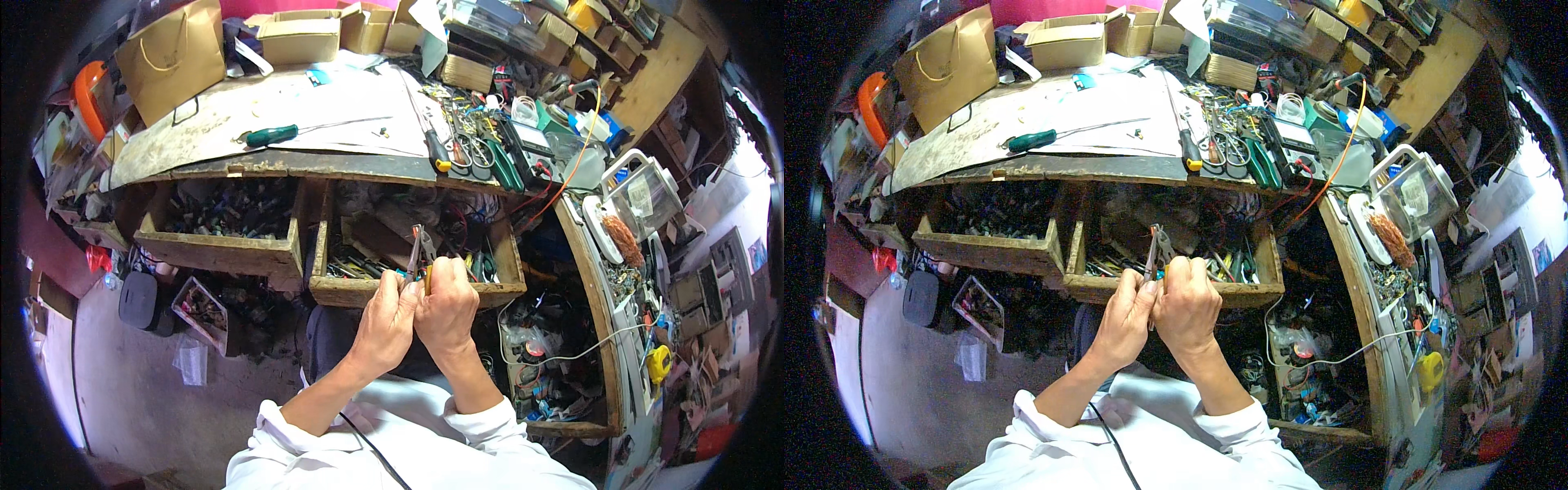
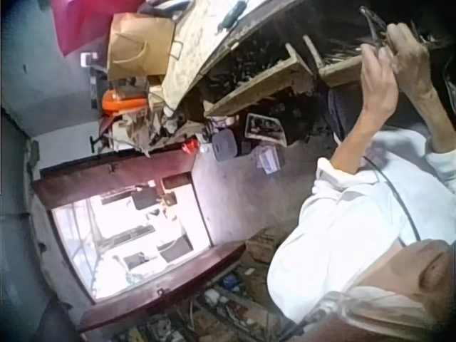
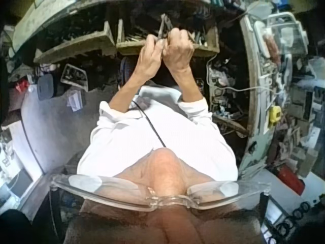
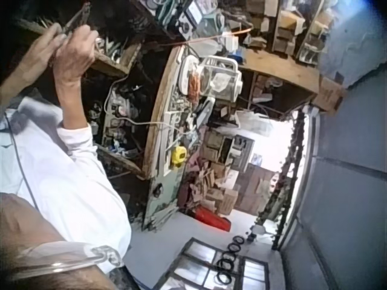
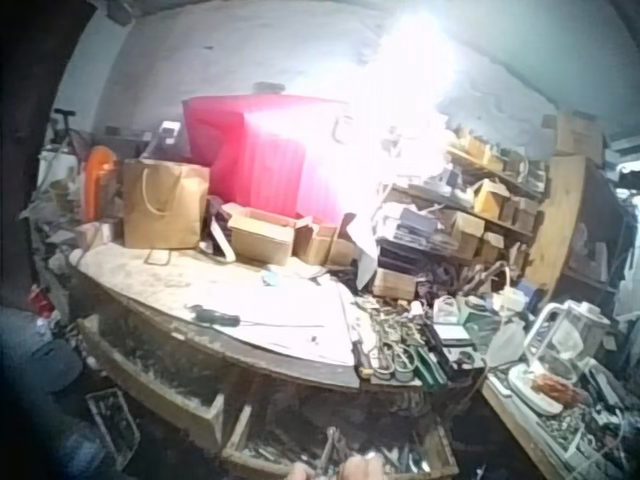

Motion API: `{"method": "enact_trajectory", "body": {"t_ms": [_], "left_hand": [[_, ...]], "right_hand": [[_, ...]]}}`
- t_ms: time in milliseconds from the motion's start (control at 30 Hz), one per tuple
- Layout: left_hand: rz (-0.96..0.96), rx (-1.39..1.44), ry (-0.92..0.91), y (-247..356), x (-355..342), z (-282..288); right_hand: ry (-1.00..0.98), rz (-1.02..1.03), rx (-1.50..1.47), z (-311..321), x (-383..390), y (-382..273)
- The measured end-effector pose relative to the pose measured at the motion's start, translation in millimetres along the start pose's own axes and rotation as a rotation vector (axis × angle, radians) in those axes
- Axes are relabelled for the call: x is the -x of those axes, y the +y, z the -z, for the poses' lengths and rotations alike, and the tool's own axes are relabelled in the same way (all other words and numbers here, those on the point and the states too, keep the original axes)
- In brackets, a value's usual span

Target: The person works at a cluttered workbench, using pliers and a screwdriver to strip, twist, and crimp a small copper wire. They repeatedly adjust the wire ends and inspect the connection while handling the tools.

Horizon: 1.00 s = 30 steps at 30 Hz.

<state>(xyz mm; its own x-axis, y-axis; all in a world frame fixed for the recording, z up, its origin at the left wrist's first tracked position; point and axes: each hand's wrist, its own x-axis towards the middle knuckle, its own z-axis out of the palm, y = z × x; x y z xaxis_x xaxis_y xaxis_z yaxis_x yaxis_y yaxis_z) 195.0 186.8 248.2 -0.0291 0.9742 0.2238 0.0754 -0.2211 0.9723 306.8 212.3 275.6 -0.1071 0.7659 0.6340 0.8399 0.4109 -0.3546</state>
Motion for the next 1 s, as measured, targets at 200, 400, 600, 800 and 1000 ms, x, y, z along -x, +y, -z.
{"method": "enact_trajectory", "body": {"t_ms": [200, 400, 600, 800, 1000], "left_hand": [[0.065, 0.122, -0.01, -0.6, 0.1, 0.4], [0.097, 0.231, -0.027, -9.4, -0.4, -2.2], [0.075, 0.148, -0.005, 3.7, -0.5, -0.8], [0.012, -0.018, -0.01, 9.7, 0.3, 0.6], [0.0, -0.098, -0.067, -1.7, -0.6, 7.6]], "right_hand": [[0.001, -0.004, 0.006, -3.1, 3.6, 0.8], [0.026, 0.013, 0.041, -4.7, 5.4, 1.7], [0.031, 0.03, 0.077, -4.4, 5.3, 3.5], [0.048, 0.036, 0.068, -5.2, 8.0, 4.5], [0.033, 0.064, 0.083, -5.6, 8.3, 11.4]]}}
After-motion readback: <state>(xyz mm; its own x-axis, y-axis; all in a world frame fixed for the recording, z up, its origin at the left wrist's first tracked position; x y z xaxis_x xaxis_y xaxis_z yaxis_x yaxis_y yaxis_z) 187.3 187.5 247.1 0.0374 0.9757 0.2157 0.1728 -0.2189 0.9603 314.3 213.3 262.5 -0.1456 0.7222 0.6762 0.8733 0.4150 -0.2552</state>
